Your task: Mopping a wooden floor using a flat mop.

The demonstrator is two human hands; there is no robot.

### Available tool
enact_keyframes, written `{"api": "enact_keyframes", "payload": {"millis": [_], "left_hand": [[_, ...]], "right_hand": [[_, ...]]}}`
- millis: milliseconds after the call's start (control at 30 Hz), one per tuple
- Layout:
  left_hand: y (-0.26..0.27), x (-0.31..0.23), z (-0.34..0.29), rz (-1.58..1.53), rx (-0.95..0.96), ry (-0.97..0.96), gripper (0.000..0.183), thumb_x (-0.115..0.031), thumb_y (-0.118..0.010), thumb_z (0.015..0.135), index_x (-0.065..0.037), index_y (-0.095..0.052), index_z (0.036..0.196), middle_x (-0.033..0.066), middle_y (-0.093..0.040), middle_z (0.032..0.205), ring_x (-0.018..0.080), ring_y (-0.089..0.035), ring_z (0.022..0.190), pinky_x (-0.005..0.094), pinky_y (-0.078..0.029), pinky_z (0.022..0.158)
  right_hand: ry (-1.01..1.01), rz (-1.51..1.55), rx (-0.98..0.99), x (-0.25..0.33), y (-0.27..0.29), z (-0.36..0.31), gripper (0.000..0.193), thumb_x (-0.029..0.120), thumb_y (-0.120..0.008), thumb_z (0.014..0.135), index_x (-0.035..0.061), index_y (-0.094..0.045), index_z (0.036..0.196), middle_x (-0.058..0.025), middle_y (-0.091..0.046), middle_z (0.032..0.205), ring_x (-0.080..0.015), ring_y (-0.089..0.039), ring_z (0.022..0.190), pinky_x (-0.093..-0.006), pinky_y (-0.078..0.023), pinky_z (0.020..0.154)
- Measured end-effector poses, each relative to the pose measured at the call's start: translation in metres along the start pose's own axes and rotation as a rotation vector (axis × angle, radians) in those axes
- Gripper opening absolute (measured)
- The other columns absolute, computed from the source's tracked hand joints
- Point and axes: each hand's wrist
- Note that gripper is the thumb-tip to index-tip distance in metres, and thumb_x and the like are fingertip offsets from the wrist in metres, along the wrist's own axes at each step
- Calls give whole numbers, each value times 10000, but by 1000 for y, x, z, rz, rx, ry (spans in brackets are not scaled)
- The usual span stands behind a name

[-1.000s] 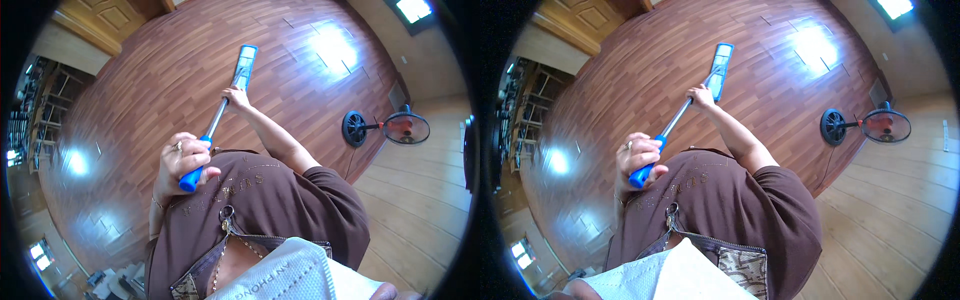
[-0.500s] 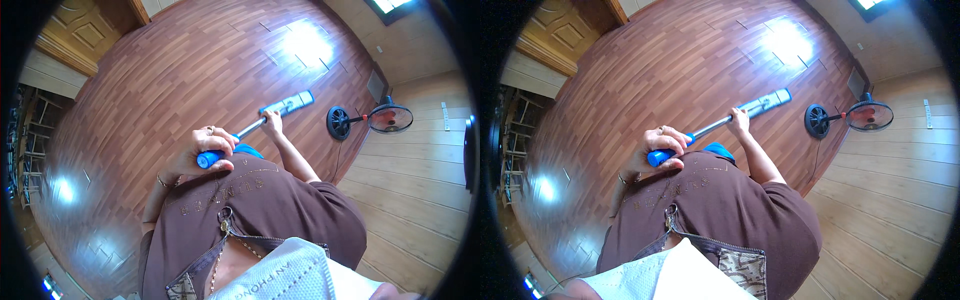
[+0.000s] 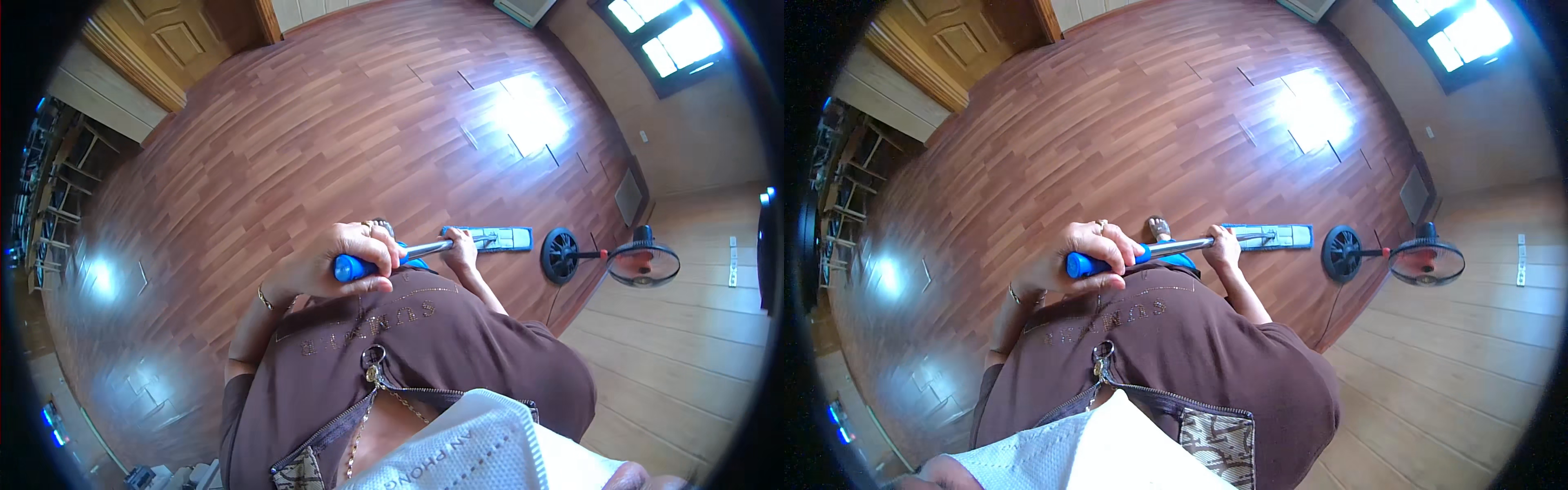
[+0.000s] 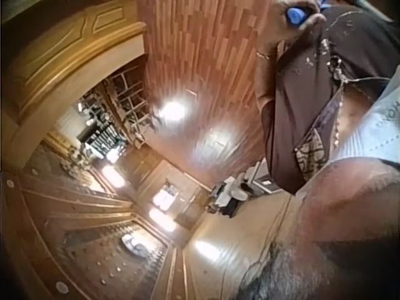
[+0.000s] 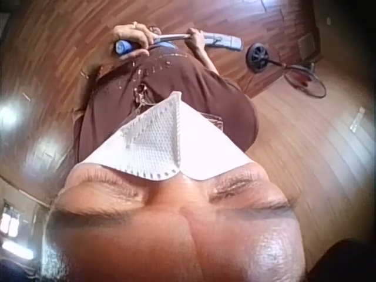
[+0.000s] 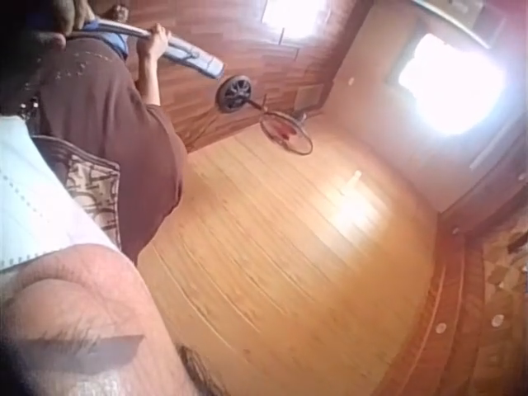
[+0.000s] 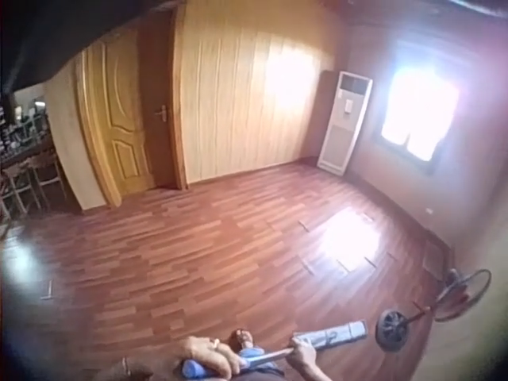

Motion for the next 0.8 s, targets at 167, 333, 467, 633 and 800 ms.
{"api": "enact_keyframes", "payload": {"millis": [167, 333, 467, 633, 800], "left_hand": [[28, 9, 56, 126, -30, 14, 174, -95, -788, 749, -66, -625, 800, 65, -652, 884, 232, -637, 962, 369, -471, 865], [49, 29, 97, 219, -150, 72, 172, -106, -785, 753, -60, -631, 815, 85, -657, 894, 251, -643, 968, 370, -455, 881], [60, 35, 108, 280, -340, 93, 168, -129, -786, 762, -62, -651, 835, 94, -669, 917, 260, -651, 980, 372, -442, 870], [68, 16, 95, 509, -511, 112, 177, -150, -799, 744, -84, -644, 799, 58, -676, 872, 220, -662, 912, 355, -424, 867], [58, -31, 54, 853, -675, 163, 207, -199, -824, 692, -109, -643, 735, 28, -668, 834, 184, -654, 828, 360, -459, 816]], "right_hand": [[88, 53, 45, -13, 2, 96, 112, 195, -697, 768, 110, -623, 772, -99, -645, 862, -333, -574, 912, -418, -441, 832], [173, -114, 98, -24, -6, 202, 125, 187, -712, 725, 153, -642, 823, -64, -619, 918, -327, -566, 971, -471, -460, 795], [282, -61, 239, -12, -25, 272, 115, 161, -661, 724, 172, -635, 835, -49, -649, 917, -310, -582, 981, -448, -457, 807], [511, -12, 345, 55, -45, 316, 77, 192, -663, 735, 147, -610, 768, -68, -661, 788, -321, -625, 872, -427, -510, 734], [890, 30, 497, 143, -71, 306, 142, 211, -679, 684, 155, -610, 795, -73, -656, 756, -327, -627, 814, -464, -482, 801]]}}
Point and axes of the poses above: each hand's wrist, its own z-axis towards the middle knuckle, its own y-axis out of the back of the hand, x = y × z
